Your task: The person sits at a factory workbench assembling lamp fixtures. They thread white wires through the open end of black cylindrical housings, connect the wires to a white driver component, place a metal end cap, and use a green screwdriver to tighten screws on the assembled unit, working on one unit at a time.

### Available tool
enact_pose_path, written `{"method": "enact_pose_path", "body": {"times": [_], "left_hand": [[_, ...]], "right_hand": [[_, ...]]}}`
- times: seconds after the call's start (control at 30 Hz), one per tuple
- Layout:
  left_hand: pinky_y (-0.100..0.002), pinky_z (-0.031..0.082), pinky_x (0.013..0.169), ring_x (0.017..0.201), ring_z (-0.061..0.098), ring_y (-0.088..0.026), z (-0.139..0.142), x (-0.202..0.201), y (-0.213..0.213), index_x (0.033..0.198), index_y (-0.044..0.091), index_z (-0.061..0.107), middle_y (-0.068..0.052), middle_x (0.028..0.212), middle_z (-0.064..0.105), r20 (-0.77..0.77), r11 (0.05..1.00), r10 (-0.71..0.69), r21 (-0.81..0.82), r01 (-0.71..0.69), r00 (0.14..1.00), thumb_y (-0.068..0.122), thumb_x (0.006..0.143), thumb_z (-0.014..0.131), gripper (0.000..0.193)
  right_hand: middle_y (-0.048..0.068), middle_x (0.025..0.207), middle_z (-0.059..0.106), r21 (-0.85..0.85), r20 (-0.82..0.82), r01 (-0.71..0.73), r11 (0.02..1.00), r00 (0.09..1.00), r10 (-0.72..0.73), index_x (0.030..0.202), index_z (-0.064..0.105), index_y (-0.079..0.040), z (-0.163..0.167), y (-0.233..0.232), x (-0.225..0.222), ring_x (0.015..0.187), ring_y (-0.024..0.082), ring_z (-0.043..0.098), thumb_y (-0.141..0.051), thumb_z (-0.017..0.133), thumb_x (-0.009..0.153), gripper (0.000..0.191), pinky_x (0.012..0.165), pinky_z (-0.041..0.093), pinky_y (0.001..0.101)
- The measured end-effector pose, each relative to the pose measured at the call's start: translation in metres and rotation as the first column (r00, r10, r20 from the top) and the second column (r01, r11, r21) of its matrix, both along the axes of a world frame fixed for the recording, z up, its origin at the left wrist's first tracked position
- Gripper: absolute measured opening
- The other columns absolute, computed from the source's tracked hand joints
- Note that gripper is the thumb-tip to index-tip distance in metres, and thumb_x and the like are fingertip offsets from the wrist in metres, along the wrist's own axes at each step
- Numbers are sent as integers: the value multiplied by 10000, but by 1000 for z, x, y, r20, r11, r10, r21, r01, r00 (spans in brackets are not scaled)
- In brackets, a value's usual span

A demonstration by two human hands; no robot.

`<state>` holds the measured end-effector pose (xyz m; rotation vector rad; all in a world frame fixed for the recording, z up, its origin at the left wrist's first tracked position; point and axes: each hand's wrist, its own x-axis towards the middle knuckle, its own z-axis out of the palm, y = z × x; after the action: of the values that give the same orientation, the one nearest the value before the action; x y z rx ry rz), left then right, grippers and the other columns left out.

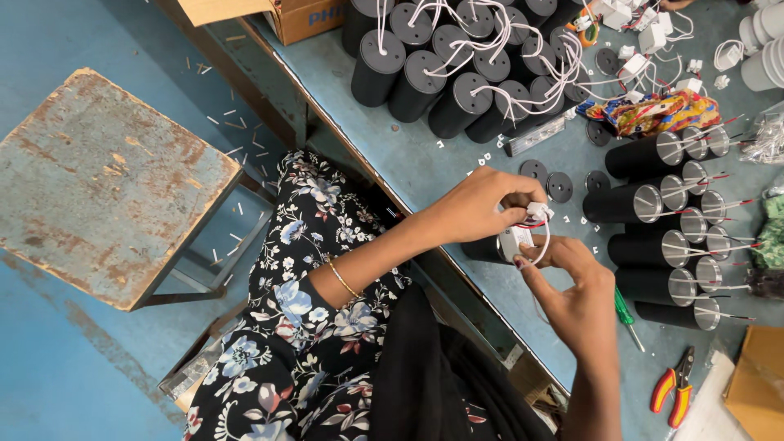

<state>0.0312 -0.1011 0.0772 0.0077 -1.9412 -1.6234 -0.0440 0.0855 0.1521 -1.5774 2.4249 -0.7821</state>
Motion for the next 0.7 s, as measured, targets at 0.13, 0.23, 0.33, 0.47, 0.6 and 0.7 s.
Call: {"method": "enact_pose_path", "body": {"times": [0.13,0.23,0.33,0.47,0.6,0.7], "left_hand": [[-365,583,788,885,770,-295,-1,1,1,1032,59,703,-124,907,774,33,997,34,-68,-31,999,-11,834,679,211],[-363,584,789,885,779,-290,1,1,-1,1015,62,696,-120,907,779,51,999,20,-33,-19,999,-12,826,678,204],[-397,570,796,911,750,-311,3,2,-1,1016,61,670,-117,918,766,39,996,40,-83,-37,998,10,828,674,194],[-474,531,792,941,678,-365,7,13,11,998,70,642,-126,945,716,43,956,225,-201,-213,973,52,860,632,139],[-509,526,782,931,665,-387,9,25,30,1026,92,636,-141,970,692,133,918,360,-228,-325,923,87,870,607,159],[-520,528,786,918,669,-395,12,28,38,1050,80,616,-155,961,683,179,888,433,-253,-384,883,103,903,611,149]], "right_hand": [[93,934,752,54,113,-33,998,993,27,1038,760,-22,6,-10,-9,831,183,743,-86,800,817,234,783,547,302],[105,926,753,104,128,-51,993,991,37,1052,759,-19,9,-15,-16,830,154,752,-92,806,807,260,772,548,291],[102,923,777,154,165,-20,988,986,-6,1047,764,-25,8,-17,-19,826,155,754,-100,812,809,255,763,555,293],[104,990,770,99,137,6,995,990,-19,1081,742,-13,-1,-14,-11,834,155,744,-107,786,847,255,757,568,292],[94,976,777,101,135,49,994,989,-62,1067,731,-11,-9,-12,-7,844,154,750,-106,759,887,205,782,577,295],[106,958,775,132,100,85,988,990,-98,1065,730,-18,-11,-10,-6,792,186,739,-110,770,891,201,761,568,320]]}}
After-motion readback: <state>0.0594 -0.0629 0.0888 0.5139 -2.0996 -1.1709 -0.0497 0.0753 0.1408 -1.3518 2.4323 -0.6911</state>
